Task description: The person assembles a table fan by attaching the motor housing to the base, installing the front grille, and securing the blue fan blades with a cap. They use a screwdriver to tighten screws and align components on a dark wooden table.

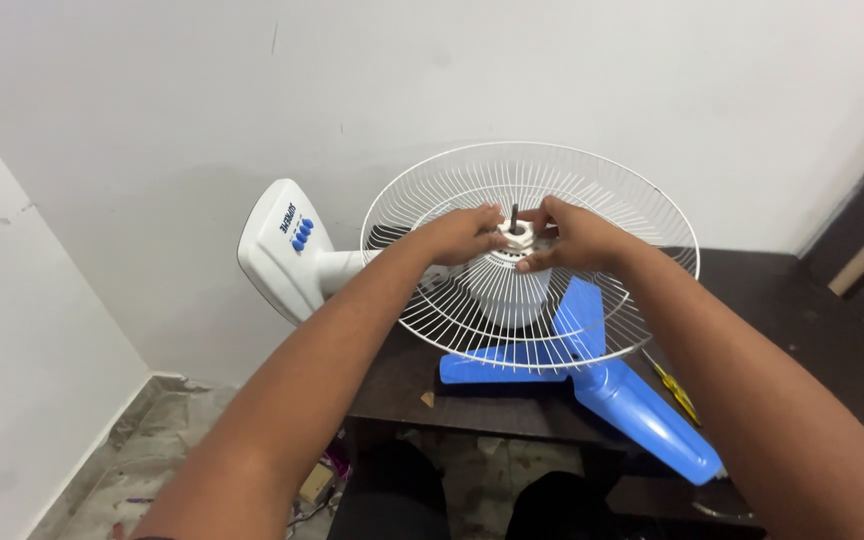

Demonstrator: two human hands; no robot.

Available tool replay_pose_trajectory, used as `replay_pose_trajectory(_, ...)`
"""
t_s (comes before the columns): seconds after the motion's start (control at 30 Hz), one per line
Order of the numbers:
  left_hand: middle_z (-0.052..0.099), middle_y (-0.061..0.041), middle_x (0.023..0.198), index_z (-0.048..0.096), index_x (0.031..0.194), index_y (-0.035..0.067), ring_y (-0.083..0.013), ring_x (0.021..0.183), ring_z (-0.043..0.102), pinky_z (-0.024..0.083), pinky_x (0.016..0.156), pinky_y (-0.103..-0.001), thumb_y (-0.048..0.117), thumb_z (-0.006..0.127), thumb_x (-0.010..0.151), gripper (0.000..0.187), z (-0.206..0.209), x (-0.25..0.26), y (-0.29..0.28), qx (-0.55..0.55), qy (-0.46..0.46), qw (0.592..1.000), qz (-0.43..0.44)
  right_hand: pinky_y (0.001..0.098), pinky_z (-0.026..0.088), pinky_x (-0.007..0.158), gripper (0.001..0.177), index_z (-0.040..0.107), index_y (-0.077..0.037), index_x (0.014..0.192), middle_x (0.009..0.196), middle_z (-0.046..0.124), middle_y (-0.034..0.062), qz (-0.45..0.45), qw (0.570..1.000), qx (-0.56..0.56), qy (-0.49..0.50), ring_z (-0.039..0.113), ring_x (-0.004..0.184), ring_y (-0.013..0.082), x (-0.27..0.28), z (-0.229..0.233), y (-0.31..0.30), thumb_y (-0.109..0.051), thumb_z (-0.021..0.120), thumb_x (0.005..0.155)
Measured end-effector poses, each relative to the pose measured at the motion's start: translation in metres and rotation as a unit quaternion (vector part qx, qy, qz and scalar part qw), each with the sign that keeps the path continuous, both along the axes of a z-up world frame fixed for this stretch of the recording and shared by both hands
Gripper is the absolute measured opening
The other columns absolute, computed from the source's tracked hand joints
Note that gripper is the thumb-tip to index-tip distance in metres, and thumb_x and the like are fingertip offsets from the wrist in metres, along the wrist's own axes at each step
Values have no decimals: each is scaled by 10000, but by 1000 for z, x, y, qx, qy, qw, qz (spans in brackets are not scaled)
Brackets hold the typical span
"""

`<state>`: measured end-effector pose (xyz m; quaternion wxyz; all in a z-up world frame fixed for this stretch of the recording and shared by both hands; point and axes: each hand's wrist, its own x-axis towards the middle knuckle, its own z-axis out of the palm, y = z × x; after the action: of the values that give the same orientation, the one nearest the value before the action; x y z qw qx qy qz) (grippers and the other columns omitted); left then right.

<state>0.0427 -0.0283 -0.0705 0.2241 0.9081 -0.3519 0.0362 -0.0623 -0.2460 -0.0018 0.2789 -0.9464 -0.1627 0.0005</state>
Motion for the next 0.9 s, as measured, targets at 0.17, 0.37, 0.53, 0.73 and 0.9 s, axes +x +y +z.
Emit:
replay_pose_trajectory(0.17, 398, -96, 1650, 567, 1497, 145, -273, 1529, 360, 307, 1223, -396, 370, 531, 952, 591, -11, 16, -1, -62, -12, 998, -20, 432, 481, 1090, 877, 517, -95, 1377, 1433, 603, 153, -9, 1000, 20, -16, 585, 1318, 317, -2, -7, -2, -324, 944, 646)
replay_pose_trajectory(0.37, 323, -139, 1622, 446, 1502, 128, -300, 1464, 386, 339, 1180, -411, 496, 640, 899, 733, 1, -10, 4, 2, 29, 999, 30, 426, 526, 1058, 719, 579, -64, 1170, 1465, 601, 151, -9, 998, 55, -15, 627, 1294, 322, -5, -15, -3, -329, 955, 618)
replay_pose_trajectory(0.53, 573, -242, 1478, 216, 1732, 237, -389, 1372, 550, 405, 1182, -449, 532, 398, 1003, 808, 7, -12, 1, -91, 50, 991, 88, 435, 485, 1094, 681, 614, -140, 1210, 1473, 607, 159, -19, 999, -2, -28, 623, 1296, 345, 9, -13, -5, -316, 975, 660)
replay_pose_trajectory(0.73, 553, -179, 1471, 408, 1516, 71, -309, 1370, 549, 435, 1132, -403, 427, 733, 845, 826, 2, -4, 4, -53, 83, 994, 43, 433, 503, 1076, 546, 621, -20, 943, 1574, 549, 81, -4, 999, 24, -43, 626, 1306, 335, 14, -22, -12, -316, 970, 645)
replay_pose_trajectory(0.9, 596, -199, 1460, 451, 1524, 51, -330, 1356, 568, 446, 1129, -403, 468, 662, 871, 803, -13, 2, -1, -136, -23, 989, 44, 430, 463, 1086, 549, 663, -333, 1107, 1575, 508, 86, 4, 998, 4, -64, 588, 1309, 338, 6, -23, -9, -305, 969, 652)
